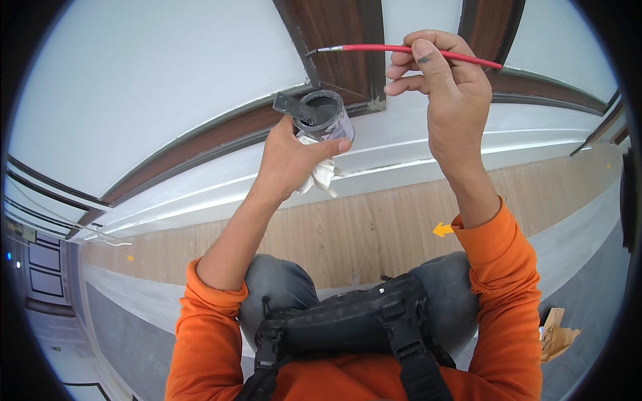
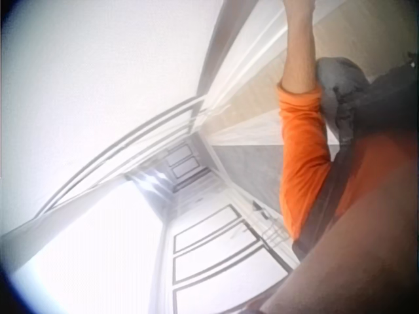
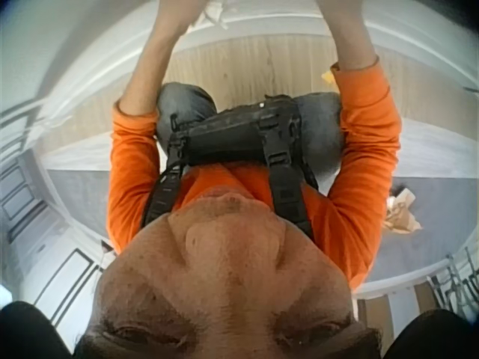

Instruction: The person paints the edges of a dark brown wooden wall panel with a small brush, repeatedly dipping the brush into a paint can held in the other hand. The person works along the upper trim and corners of the panel in a hallway.

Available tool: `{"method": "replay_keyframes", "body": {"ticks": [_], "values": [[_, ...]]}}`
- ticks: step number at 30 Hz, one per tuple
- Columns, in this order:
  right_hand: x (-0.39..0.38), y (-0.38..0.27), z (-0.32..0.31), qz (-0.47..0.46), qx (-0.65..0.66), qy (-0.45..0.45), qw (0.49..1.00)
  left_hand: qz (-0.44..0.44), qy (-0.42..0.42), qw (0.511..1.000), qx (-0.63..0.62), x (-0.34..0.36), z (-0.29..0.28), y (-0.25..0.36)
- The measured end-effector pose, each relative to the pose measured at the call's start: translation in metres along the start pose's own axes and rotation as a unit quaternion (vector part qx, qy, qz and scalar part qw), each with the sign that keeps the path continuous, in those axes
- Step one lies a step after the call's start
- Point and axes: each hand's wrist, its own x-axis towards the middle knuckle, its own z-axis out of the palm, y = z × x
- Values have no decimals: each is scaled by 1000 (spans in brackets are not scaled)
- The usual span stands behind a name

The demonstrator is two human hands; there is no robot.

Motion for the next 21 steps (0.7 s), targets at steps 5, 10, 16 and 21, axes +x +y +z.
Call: {"method": "replay_keyframes", "body": {"ticks": [5, 10, 16, 21], "values": [[-5, 8, 1, 23, -16, -19, 999, -3, -2, 1000, 14, -1, 2, 6], [-3, 2, 1, -2, 24, 6, 1000, -2, -4, 999, 32, -4, 3, 9], [-6, 14, 2, 17, 30, -6, 999, -15, -3, 1000, 6, -3, 3, 5], [-9, 10, -5, 27, 23, 5, 999, -19, -8, 1000, 11, -2, 3, 2]]}}
